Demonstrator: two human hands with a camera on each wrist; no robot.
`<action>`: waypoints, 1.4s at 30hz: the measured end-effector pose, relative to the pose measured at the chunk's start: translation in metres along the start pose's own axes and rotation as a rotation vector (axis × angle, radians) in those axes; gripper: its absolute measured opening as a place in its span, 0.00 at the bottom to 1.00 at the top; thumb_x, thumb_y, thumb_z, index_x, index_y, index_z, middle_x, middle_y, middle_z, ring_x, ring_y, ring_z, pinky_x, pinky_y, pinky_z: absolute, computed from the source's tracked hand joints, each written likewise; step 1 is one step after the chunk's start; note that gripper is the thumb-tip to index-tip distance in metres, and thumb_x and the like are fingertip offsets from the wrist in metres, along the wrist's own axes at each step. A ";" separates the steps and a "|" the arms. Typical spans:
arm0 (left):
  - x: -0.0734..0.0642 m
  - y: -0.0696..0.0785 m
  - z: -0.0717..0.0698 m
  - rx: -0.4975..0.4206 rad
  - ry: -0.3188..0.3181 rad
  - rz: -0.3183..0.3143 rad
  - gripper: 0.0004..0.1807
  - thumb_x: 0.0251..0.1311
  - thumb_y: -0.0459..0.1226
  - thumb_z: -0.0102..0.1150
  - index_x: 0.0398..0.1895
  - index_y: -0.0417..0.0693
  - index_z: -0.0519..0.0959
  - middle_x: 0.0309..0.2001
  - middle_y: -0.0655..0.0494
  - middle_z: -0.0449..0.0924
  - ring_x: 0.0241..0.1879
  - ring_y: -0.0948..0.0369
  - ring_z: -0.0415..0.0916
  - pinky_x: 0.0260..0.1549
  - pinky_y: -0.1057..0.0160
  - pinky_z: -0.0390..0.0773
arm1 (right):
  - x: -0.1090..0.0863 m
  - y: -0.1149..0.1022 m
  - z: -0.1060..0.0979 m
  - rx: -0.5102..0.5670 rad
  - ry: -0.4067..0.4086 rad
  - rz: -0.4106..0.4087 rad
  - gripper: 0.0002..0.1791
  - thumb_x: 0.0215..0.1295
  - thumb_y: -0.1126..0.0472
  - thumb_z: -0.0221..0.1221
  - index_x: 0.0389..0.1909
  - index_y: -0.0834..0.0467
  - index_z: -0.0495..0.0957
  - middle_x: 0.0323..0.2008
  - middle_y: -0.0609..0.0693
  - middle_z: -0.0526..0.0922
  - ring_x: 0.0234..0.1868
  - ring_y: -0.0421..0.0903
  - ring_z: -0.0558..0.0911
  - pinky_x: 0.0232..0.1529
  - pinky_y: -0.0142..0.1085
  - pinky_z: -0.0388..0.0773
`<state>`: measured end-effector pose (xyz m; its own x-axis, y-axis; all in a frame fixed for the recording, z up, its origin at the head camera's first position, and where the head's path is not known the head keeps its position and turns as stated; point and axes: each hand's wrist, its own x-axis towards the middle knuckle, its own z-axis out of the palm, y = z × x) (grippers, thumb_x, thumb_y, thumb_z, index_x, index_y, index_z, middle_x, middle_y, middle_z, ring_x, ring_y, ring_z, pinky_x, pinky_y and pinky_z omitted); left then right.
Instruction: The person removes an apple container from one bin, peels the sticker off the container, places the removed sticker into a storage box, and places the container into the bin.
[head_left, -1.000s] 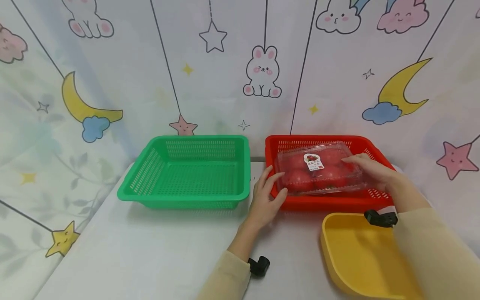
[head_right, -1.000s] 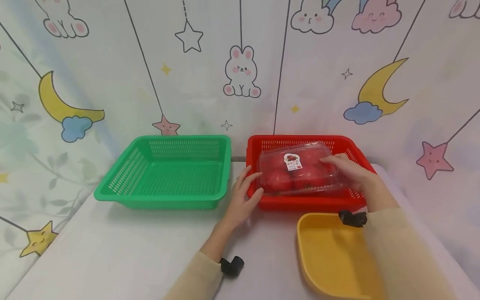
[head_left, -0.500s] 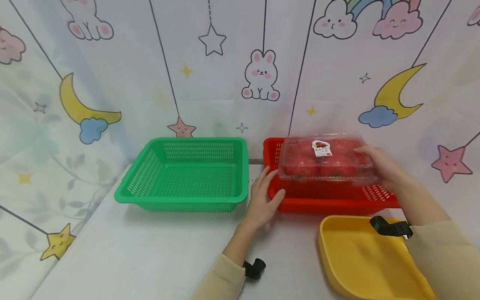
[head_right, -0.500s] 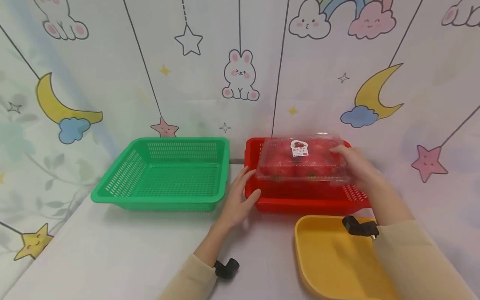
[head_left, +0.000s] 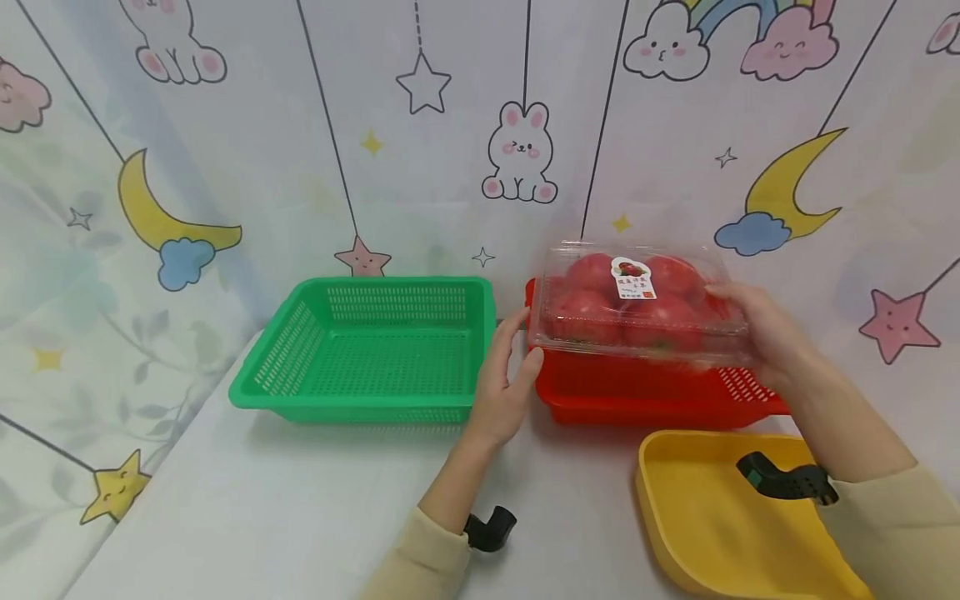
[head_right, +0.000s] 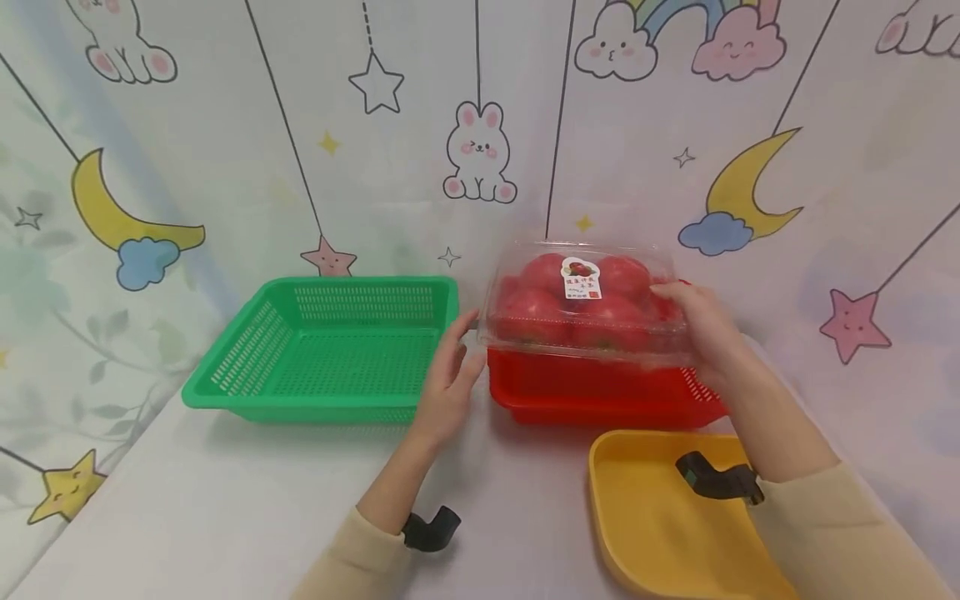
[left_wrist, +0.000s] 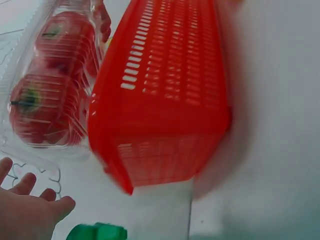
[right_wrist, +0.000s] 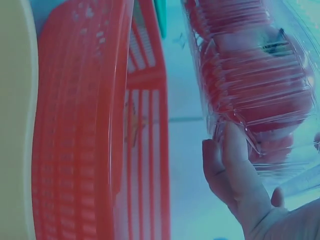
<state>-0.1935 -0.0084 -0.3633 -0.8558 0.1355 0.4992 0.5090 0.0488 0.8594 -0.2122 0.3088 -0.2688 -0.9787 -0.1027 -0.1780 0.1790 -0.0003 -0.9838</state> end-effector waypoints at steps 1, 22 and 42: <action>0.001 0.001 -0.003 -0.010 0.007 0.017 0.31 0.71 0.42 0.52 0.77 0.58 0.61 0.73 0.63 0.61 0.72 0.62 0.56 0.66 0.47 0.66 | -0.002 -0.001 0.004 0.000 -0.002 -0.003 0.18 0.75 0.47 0.55 0.59 0.40 0.61 0.52 0.38 0.77 0.49 0.40 0.79 0.44 0.37 0.83; -0.032 0.034 -0.098 -0.152 -0.028 -0.131 0.34 0.71 0.44 0.43 0.80 0.53 0.54 0.75 0.46 0.57 0.70 0.46 0.59 0.55 0.38 0.75 | -0.041 0.019 0.106 -0.100 -0.010 -0.060 0.20 0.75 0.44 0.55 0.56 0.42 0.55 0.60 0.44 0.61 0.60 0.48 0.65 0.52 0.39 0.78; -0.097 0.045 -0.154 -0.179 -0.072 -0.057 0.33 0.69 0.28 0.42 0.78 0.47 0.61 0.74 0.52 0.63 0.70 0.57 0.64 0.52 0.57 0.79 | -0.075 0.051 0.132 -0.150 -0.326 0.034 0.28 0.75 0.54 0.51 0.63 0.54 0.45 0.62 0.60 0.60 0.56 0.55 0.76 0.53 0.46 0.80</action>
<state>-0.1016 -0.1722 -0.3560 -0.8708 0.2083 0.4454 0.4298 -0.1172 0.8953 -0.1166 0.1848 -0.3034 -0.8842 -0.4124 -0.2194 0.1706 0.1523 -0.9735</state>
